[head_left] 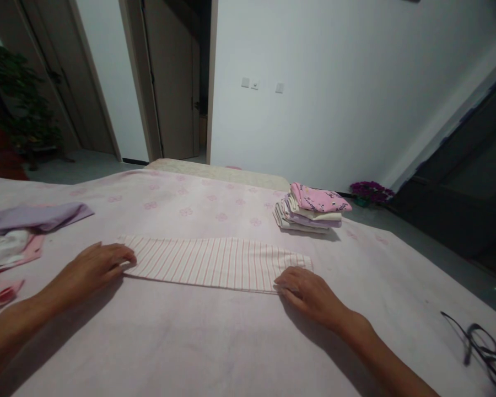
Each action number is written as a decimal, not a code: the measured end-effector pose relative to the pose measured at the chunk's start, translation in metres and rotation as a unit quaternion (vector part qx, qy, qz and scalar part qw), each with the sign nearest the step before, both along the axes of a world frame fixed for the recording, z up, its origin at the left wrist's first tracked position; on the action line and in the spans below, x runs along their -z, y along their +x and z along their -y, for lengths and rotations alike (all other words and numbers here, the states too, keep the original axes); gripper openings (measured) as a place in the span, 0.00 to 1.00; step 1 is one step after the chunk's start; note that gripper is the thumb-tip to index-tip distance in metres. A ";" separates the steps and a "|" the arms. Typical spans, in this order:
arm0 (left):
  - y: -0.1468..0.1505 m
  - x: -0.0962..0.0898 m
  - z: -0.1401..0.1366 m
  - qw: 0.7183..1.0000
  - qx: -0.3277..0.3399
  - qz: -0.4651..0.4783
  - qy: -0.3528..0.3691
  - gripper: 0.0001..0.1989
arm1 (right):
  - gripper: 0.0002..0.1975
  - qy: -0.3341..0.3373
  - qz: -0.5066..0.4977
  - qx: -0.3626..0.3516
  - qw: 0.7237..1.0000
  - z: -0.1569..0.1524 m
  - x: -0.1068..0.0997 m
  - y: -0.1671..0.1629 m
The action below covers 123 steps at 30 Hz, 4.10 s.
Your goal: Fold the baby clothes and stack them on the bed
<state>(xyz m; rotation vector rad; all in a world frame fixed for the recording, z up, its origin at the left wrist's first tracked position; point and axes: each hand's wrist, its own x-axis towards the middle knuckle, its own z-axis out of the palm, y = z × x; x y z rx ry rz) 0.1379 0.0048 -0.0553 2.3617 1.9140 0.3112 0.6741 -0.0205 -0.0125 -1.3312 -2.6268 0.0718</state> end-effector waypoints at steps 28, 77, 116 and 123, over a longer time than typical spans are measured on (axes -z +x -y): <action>0.024 0.022 -0.055 0.989 -0.073 -0.083 0.096 0.18 | 0.05 0.011 -0.112 0.089 0.990 -0.044 0.044 -0.027; -0.018 0.008 -0.029 0.946 -0.309 0.089 -0.041 0.27 | 0.27 0.078 0.091 0.217 0.969 -0.068 0.075 0.017; -0.011 0.014 -0.033 0.945 -0.321 0.051 0.024 0.27 | 0.26 0.084 0.088 0.209 0.970 -0.068 0.073 0.016; -0.009 0.013 -0.030 0.950 -0.294 0.101 0.033 0.28 | 0.27 0.067 0.070 0.232 0.968 -0.067 0.075 0.015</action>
